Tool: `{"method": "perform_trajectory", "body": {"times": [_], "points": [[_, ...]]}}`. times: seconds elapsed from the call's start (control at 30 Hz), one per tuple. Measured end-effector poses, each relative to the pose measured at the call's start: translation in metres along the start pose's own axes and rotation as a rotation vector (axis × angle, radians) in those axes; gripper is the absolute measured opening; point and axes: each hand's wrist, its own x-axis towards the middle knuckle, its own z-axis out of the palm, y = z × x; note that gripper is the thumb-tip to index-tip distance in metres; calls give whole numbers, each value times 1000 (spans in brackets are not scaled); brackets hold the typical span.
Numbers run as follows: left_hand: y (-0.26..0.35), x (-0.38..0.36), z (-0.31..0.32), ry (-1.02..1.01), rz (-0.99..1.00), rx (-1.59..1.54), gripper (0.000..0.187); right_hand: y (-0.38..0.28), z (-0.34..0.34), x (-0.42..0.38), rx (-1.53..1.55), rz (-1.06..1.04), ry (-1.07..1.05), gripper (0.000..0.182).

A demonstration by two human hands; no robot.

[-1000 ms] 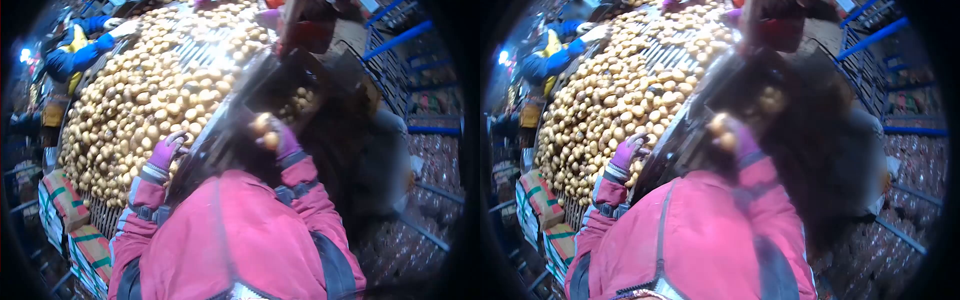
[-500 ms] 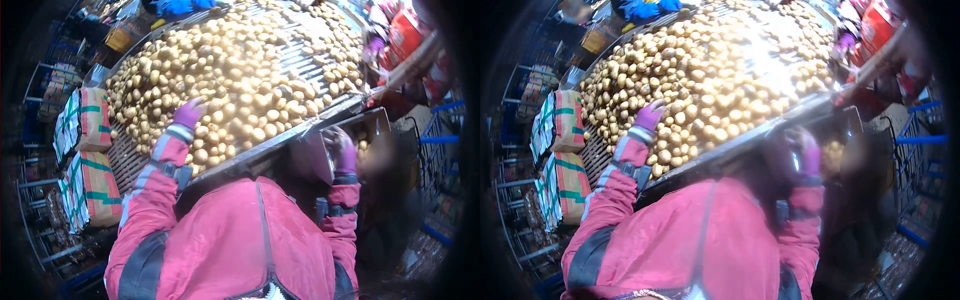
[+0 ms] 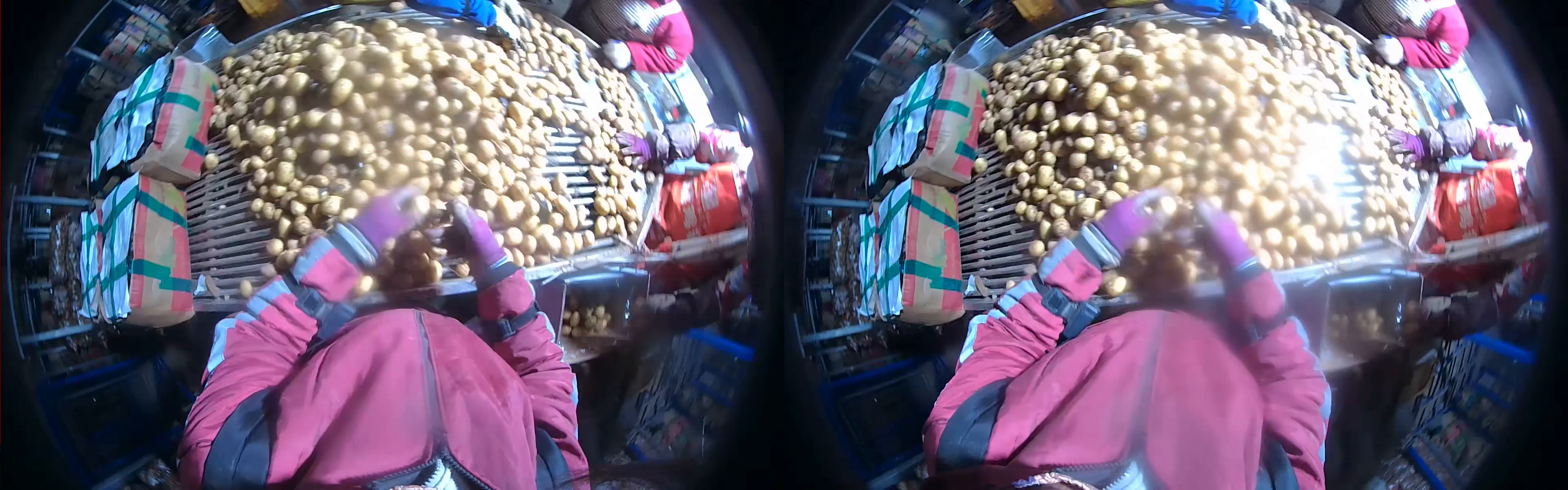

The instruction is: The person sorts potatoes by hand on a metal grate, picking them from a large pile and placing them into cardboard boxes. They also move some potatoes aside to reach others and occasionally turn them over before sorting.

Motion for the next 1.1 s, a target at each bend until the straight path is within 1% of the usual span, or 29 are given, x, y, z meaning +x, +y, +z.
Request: {"method": "perform_trajectory", "body": {"times": [0.03,0.07,0.1,0.13,0.2,0.23,0.27,0.3,0.33,0.37,0.4,0.43,0.5,0.53,0.6,0.63,0.67,0.7,0.73,0.77,0.8,0.83,0.87,0.9,0.97,1.0,1.03,1.07,1.1], "points": [[-13,-6,3,-11,161,172,49,10,12,11,-8,-29,-6,59],[-10,-16,-3,-14,231,244,46,34,21,25,95,-25,21,56],[-5,-19,-17,-12,172,114,46,50,26,36,162,-30,26,52],[-1,-20,-36,-9,113,-16,45,60,28,44,136,-56,12,49],[-37,-2,-84,162,99,38,43,44,30,43,-182,-282,-34,46],[-2,-8,-117,217,12,113,41,34,31,42,-330,-400,-32,45],[-46,13,-149,319,13,-162,37,22,35,40,-185,-281,-62,45],[-55,27,-177,428,71,-108,39,6,39,38,-67,-196,-76,46],[-66,41,-211,447,17,102,40,-11,43,35,56,-110,-80,46],[-76,57,-227,473,50,173,44,-28,48,33,176,-26,-73,46],[-86,74,-243,502,81,246,49,-27,49,37,224,-9,-64,46],[-86,83,-250,496,120,413,53,-19,47,43,168,-13,-59,47],[-89,98,-245,481,115,717,62,-12,47,54,57,-21,-49,48],[-92,103,-240,494,-11,818,63,-8,48,60,33,-28,-32,49],[-63,92,-243,257,-212,698,57,-5,52,70,-69,-87,-30,50],[-52,87,-245,146,-310,635,54,0,51,81,-153,-148,-43,51],[-47,74,-235,225,-364,852,49,-4,52,85,-93,-123,-51,51],[-65,60,-241,219,-172,920,39,-17,56,88,-33,-97,-58,51],[-76,63,-253,4,-46,1062,35,-30,58,85,172,16,-58,50],[-79,62,-261,-84,106,1091,33,-42,61,83,376,132,-59,49],[-69,57,-265,-166,262,1116,30,-27,59,88,160,6,-72,49],[-59,52,-266,6,279,1089,30,-4,54,96,-56,-124,-86,48],[-58,60,-276,72,264,955,32,-3,55,97,-18,-109,-82,48],[-50,68,-280,193,135,799,36,-15,60,97,20,-94,-78,47],[-33,86,-289,480,-51,418,47,-39,66,78,602,234,-24,46],[-47,101,-299,590,22,585,53,-31,60,78,714,273,-36,45],[-61,118,-312,696,98,752,58,-22,58,77,604,174,-20,46],[-59,128,-319,653,14,805,64,-20,60,74,492,77,-3,47],[-60,137,-321,607,-70,858,70,-19,59,71,458,62,11,49]]}}
